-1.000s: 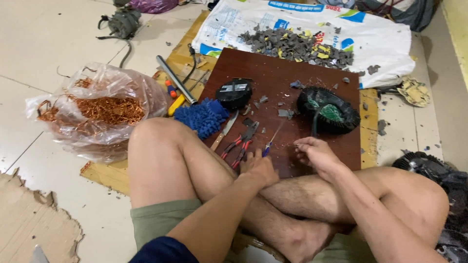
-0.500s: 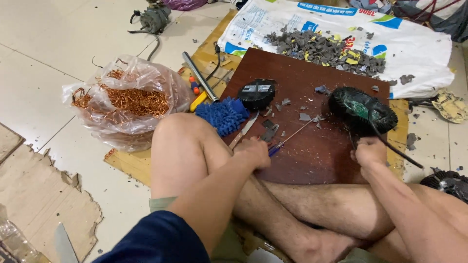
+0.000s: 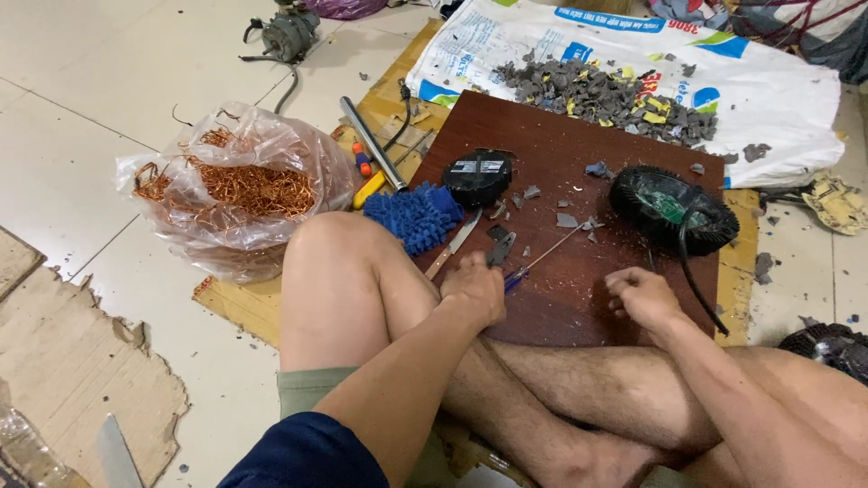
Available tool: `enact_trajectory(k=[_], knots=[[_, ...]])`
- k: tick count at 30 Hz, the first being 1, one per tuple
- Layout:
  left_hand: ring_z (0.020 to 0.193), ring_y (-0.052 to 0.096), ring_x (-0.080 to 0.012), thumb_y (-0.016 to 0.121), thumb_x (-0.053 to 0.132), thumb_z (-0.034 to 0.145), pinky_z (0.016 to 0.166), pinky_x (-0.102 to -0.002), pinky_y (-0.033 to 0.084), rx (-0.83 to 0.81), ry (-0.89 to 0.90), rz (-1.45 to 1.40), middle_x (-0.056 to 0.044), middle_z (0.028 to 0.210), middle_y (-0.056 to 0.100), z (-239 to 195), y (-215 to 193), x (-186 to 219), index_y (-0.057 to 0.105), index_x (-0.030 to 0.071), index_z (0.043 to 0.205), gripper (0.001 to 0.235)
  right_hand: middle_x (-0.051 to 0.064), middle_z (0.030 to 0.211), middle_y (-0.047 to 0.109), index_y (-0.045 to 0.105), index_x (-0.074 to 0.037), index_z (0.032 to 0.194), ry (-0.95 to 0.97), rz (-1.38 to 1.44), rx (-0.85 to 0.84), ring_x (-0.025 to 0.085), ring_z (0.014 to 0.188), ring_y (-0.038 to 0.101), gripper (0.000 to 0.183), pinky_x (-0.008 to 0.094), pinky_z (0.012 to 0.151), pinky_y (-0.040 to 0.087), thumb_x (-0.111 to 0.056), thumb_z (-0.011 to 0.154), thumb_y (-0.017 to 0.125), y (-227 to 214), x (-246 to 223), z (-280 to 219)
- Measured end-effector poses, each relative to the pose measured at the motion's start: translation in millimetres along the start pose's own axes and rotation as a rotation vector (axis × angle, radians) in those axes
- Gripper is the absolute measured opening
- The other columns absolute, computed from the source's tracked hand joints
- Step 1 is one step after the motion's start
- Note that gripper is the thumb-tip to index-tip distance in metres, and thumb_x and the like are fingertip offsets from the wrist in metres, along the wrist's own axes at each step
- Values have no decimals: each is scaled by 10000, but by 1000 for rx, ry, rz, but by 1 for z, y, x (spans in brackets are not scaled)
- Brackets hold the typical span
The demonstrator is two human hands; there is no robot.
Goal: The person sits cross-legged on the floor and uses pliers to strip the insulation from a black wire. They then insert the exposed wire into a slot on a green circuit board located inside a black circular housing and use a screwdriver to secure it.
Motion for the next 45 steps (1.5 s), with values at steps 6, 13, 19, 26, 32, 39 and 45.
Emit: enact_trajectory(k=[6,13,19,26,32,39,45], knots=[[1389,511,-380,553,383,974,1089,-529,516,70,128,42,-181,1487,474,-28,-18,32,625,141,1401,496,196,1004,824,803,-72,1182,23,-279,-118,281,886,790,338,402,787,647,-248,903,729,13,-20,-16],[1325,607,-398,613,412,924,1055,-538,548,-71,87,11,-174,1505,538,5,22,16,713,63,1324,541,334,1061,760,769,89,1190,56,-94,-147,350,823,753,365,455,735,636,-116,903,671,14,-16,-19],[1271,661,-410,580,309,923,1041,-539,566,-79,73,-18,-158,1523,552,-7,4,18,728,35,1301,490,309,1012,757,759,115,1183,48,-102,-138,344,817,745,376,440,740,633,-114,894,688,13,-23,-20],[1218,683,-457,565,282,904,1022,-577,583,-80,63,-6,-153,1568,504,-2,1,19,716,25,1310,503,244,961,783,781,30,1156,15,-108,-72,303,784,761,325,406,714,642,-128,913,635,-2,-35,-35],[1158,697,-444,570,243,876,945,-554,614,144,173,-13,-156,1410,594,-22,-21,29,753,43,1228,445,169,1173,755,825,-152,1166,-1,-268,-45,341,1036,706,334,465,913,580,-251,908,638,-4,-49,-49],[1545,359,-317,506,502,958,1168,-555,442,-68,377,193,-69,1605,509,-28,3,61,742,214,1322,521,19,989,828,772,-234,1237,65,-298,-23,214,883,790,333,398,776,619,-288,940,631,-18,-53,-58],[1475,454,-273,567,461,898,1119,-538,499,-9,350,212,-64,1439,653,0,25,49,779,191,1232,479,-30,892,825,774,-301,1147,32,-350,-4,186,890,780,282,372,640,632,-344,894,657,-16,-40,-46]])
Point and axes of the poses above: each hand's wrist, its own z-axis towards the middle knuckle, its own y-axis out of the palm, x = y × z, the point moved 6 cm from there along z, towards the middle knuckle
